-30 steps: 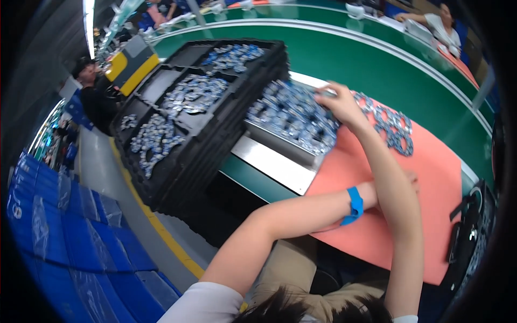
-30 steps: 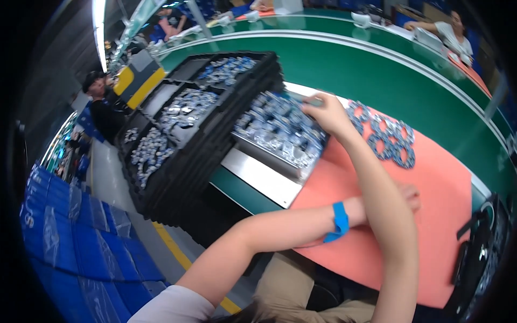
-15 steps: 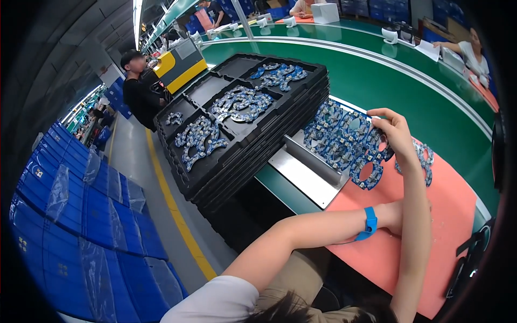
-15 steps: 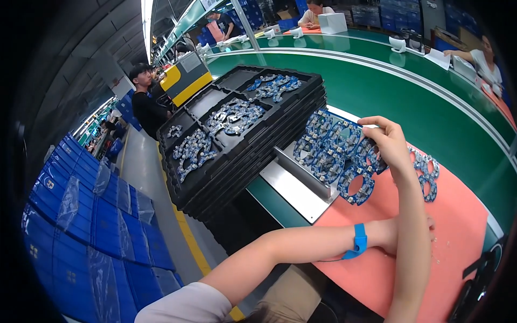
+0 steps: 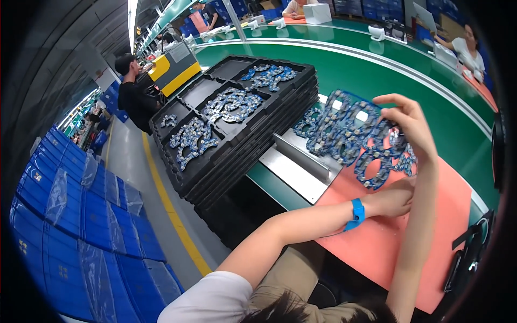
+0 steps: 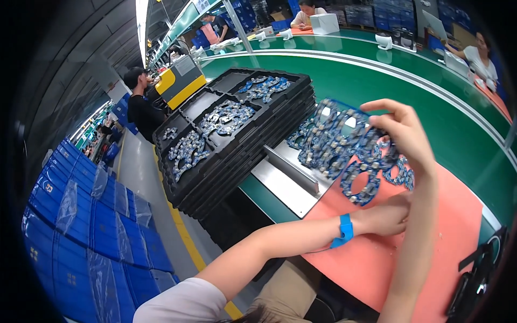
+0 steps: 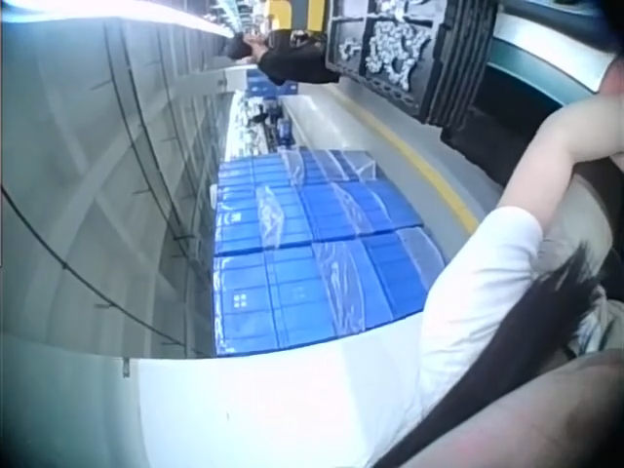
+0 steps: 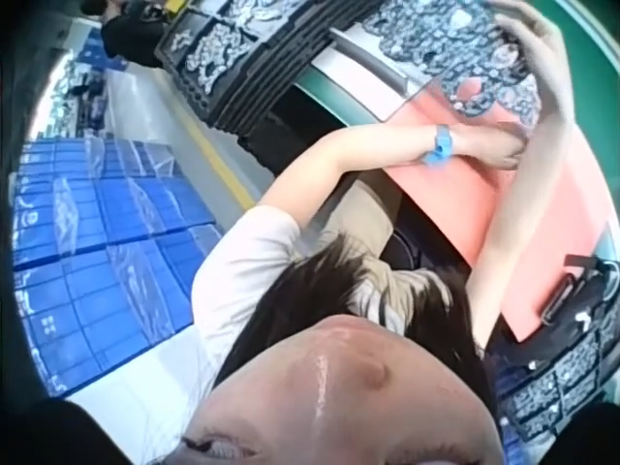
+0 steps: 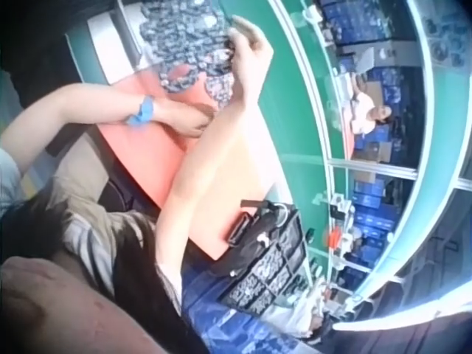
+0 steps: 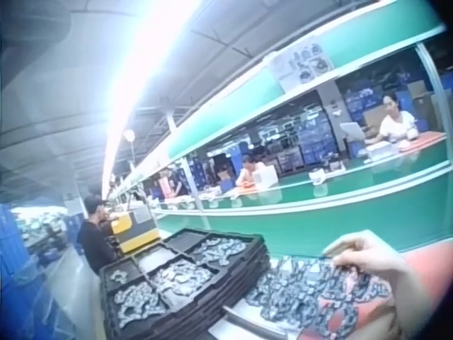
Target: Assembling or inspecting electronic circuit board panels at a factory workbench.
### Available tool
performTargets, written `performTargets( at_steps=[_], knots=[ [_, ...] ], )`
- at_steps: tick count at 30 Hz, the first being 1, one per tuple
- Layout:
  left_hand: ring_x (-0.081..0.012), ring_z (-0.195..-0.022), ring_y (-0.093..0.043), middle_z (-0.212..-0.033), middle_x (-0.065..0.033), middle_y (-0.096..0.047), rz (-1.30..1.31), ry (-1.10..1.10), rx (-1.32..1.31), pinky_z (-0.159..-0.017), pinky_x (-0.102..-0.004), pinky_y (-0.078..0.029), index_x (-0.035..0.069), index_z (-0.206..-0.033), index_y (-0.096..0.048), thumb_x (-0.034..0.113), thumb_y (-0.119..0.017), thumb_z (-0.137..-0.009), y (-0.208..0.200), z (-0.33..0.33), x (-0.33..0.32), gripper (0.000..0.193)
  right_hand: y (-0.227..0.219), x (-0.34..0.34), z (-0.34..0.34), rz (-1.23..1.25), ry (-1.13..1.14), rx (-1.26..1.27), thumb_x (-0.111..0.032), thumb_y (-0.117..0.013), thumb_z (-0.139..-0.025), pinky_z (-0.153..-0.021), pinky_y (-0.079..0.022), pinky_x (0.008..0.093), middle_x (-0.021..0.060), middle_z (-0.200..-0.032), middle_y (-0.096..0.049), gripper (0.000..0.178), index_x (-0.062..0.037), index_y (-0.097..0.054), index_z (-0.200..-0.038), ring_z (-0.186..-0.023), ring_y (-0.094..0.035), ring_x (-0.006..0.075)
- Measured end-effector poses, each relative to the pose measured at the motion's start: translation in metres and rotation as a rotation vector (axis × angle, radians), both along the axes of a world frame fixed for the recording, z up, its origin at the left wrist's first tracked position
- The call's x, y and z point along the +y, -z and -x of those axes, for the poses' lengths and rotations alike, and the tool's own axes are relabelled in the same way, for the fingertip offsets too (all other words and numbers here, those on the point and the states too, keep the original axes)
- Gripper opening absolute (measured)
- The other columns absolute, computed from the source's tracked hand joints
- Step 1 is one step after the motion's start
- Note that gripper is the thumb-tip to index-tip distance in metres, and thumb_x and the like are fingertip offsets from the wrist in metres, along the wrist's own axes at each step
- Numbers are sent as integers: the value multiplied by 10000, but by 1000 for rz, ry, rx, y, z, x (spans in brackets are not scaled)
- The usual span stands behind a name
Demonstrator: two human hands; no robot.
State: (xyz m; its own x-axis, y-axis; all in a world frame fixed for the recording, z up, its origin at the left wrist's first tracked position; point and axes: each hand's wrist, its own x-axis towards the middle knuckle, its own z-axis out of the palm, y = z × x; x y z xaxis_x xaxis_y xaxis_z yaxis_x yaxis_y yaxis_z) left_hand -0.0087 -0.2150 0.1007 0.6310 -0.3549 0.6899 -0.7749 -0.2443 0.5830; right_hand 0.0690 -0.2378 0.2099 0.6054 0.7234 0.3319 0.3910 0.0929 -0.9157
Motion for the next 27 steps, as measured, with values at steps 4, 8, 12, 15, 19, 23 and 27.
performTargets(
  at_steps=[4, 8, 12, 15, 19, 23, 27],
  knots=[
    [-217, -894, -562, -977, -97, -584, 371, 20, 263, -776, -343, -440, 18, -1034, -500, 52, -403, -897, 22, -25, 12, 171, -28, -43, -2, -29, 108, -109, -161, -540, -820, -584, -337, 174, -7, -736, -607, 282, -38, -618, -1061, -677, -516, 34],
    [-161, -1062, -540, -1249, -86, -515, 805, 272, 453, -819, -298, -468, 71, -1351, -344, 377, -157, -988, 36, -48, 26, 511, -27, -95, -21, -79, 276, -189, -157, -553, -826, -599, -348, 171, 8, -920, -620, 295, -18, -594, -1083, -743, -525, 28],
    [-185, -984, -589, -1174, -87, -544, 964, 238, 563, -741, -311, -525, 85, -1335, -345, 347, -146, -977, 23, -39, 18, 486, -7, -128, -46, 2, 200, -92, -74, -525, -819, -623, -428, 184, 16, -869, -611, 273, 13, -574, -1074, -695, -545, 35],
    [-198, -989, -590, -1214, -95, -511, 841, 222, 544, -719, -327, -536, 66, -1363, -279, 139, -276, -896, 22, -37, 30, 473, -1, -126, -51, 57, 169, -76, -53, -514, -806, -634, -438, 187, 25, -877, -610, 278, 21, -570, -1068, -690, -549, 40],
    [-200, -1105, -523, -1301, -83, -435, 882, 366, 595, -775, -334, -517, 188, -1443, -97, -14, -337, -728, 14, -31, 35, 781, 12, -137, -63, 217, 193, -27, -78, -537, -799, -600, -394, 179, -19, -652, -550, 279, 11, -574, -1061, -606, -508, 42],
    [-151, -1165, -445, -1316, -24, -414, 905, 559, 691, -866, -332, -464, 318, -1448, 7, 113, -438, -848, 3, -25, 23, 774, 43, -152, -91, 282, 283, -30, -58, -540, -787, -592, -380, 185, -18, -662, -528, 264, 6, -568, -1042, -617, -493, 59],
    [-84, -1075, -455, -1231, 19, -442, 673, 288, 661, -857, -303, -458, 302, -1450, 0, 224, -449, -945, 13, -29, 31, 680, 45, -131, -92, 286, 152, 82, -2, -514, -754, -597, -430, 225, 24, -747, -578, 210, 6, -559, -958, -684, -539, 90]
  ],
)
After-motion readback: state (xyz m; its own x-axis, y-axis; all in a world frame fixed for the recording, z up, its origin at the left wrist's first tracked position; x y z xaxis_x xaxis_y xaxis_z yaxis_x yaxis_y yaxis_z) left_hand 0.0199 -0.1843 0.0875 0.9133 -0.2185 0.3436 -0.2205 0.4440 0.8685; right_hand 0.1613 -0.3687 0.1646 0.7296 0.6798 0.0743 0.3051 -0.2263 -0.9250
